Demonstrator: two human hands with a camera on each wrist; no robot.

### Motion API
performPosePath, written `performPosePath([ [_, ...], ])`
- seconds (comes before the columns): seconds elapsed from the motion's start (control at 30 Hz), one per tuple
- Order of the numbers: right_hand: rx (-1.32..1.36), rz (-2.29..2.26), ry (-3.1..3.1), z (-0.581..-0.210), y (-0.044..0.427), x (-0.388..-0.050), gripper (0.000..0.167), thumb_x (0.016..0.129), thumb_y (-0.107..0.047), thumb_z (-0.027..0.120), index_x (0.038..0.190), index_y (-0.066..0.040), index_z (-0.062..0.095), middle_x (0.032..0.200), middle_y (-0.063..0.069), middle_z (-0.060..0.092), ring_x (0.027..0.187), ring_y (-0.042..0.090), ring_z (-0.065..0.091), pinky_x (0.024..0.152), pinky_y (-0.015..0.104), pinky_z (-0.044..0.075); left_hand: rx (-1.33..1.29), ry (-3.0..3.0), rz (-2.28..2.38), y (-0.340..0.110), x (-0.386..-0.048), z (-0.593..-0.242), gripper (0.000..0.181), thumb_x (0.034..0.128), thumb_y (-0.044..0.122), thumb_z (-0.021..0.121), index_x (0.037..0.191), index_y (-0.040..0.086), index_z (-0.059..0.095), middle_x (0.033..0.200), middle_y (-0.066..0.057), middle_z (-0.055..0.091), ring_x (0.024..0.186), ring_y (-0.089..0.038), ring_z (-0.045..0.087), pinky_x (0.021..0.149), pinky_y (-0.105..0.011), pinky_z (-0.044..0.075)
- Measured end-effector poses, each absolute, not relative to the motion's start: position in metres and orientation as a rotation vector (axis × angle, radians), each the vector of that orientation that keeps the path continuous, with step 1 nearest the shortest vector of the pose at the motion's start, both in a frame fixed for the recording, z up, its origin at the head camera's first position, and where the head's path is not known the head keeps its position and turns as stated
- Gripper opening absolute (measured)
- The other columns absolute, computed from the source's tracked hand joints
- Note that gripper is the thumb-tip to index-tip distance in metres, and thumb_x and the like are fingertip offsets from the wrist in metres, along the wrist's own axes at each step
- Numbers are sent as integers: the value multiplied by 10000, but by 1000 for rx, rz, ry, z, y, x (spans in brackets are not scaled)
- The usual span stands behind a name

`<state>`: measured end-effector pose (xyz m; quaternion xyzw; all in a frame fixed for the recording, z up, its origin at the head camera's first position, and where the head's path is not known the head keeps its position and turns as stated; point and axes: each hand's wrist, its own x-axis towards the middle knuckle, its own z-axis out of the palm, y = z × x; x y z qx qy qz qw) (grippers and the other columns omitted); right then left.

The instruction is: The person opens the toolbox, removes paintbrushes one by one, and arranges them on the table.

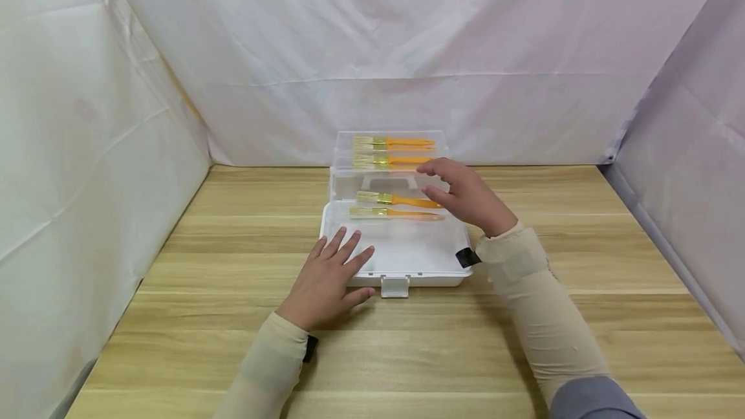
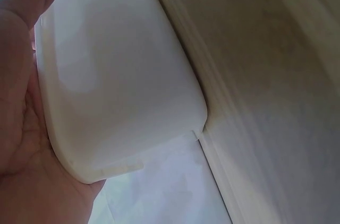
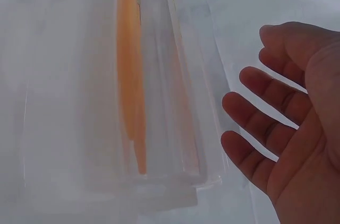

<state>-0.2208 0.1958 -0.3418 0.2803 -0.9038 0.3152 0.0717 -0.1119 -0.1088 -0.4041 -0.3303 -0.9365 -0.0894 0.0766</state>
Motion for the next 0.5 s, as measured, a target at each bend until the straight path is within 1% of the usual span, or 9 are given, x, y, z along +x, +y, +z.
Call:
performPosePath([
  [0.23, 835, 962, -2773, -345, 190, -224, 383, 973, -185, 655, 1341, -104, 587, 1301, 64, 583, 1133, 260, 548, 939, 514, 474, -984, -2816, -280, -108, -112, -405, 692, 910, 567, 628, 1482, 199, 496, 1566, -123, 363, 1481, -356, 208, 1164, -567, 181],
  [0.37, 848, 992, -2774, -347, 188, -226, 361, 973, -184, 656, 1321, -111, 599, 1289, 70, 593, 1124, 271, 568, 907, 510, 484, -984, -2814, -272, -108, -112, -405, 692, 908, 568, 629, 1478, 196, 502, 1563, -124, 367, 1480, -359, 212, 1163, -568, 184],
  [0.5, 867, 1035, -2772, -351, 186, -228, 352, 978, -183, 649, 1319, -108, 608, 1290, 73, 599, 1120, 272, 590, 913, 503, 488, -980, -2818, -257, -108, -112, -404, 695, 908, 570, 629, 1481, 200, 498, 1565, -124, 364, 1480, -359, 210, 1163, -565, 184],
])
